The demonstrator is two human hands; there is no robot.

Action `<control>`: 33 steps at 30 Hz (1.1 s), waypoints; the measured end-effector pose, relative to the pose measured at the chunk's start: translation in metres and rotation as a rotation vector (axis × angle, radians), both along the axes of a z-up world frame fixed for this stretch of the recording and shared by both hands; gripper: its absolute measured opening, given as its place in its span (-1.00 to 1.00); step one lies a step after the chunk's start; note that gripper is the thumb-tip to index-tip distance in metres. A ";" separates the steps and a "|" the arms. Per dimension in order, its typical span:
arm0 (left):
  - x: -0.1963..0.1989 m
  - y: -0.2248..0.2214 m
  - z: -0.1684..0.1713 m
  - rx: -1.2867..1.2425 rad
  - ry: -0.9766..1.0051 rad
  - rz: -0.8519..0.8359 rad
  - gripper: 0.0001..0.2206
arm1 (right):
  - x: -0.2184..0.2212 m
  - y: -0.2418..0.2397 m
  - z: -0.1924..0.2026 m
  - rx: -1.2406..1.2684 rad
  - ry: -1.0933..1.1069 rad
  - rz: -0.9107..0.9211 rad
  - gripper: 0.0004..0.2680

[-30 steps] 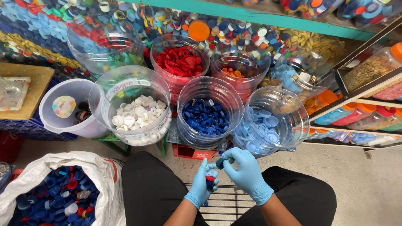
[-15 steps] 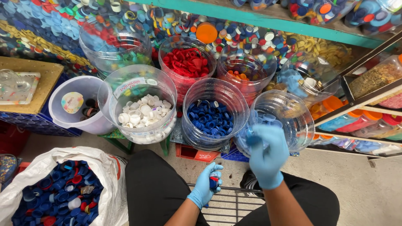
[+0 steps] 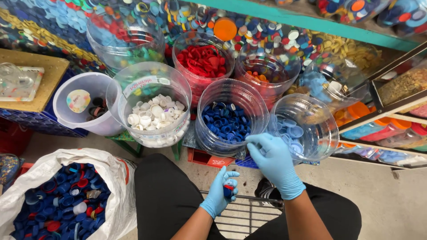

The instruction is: The person sorts plastic bottle caps by color, picking them from a large white sack and placing them into clear plastic containers. They handle blue, red, and white caps, separating them into designated bins on a shelf.

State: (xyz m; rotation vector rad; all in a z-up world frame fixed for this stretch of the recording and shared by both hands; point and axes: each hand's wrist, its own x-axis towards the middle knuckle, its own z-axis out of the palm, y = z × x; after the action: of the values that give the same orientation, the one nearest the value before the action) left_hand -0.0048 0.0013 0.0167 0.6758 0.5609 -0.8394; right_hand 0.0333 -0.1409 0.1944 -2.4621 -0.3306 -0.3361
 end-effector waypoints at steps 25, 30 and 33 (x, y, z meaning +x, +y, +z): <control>-0.009 -0.006 0.000 0.171 -0.190 -0.093 -0.43 | -0.044 0.004 -0.104 -0.039 0.821 0.224 -0.79; -0.010 -0.006 -0.012 0.123 -0.201 -0.129 -0.35 | -0.046 0.004 -0.081 0.165 0.849 0.123 -0.92; -0.008 -0.003 0.011 0.145 -0.185 -0.139 -0.35 | -0.044 -0.004 -0.079 0.167 0.680 0.042 -0.92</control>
State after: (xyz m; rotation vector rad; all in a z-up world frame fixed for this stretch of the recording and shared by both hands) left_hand -0.0132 -0.0020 0.0273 0.9232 0.4133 -0.8605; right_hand -0.0105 -0.1452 0.1157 -2.2390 -0.0563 0.4712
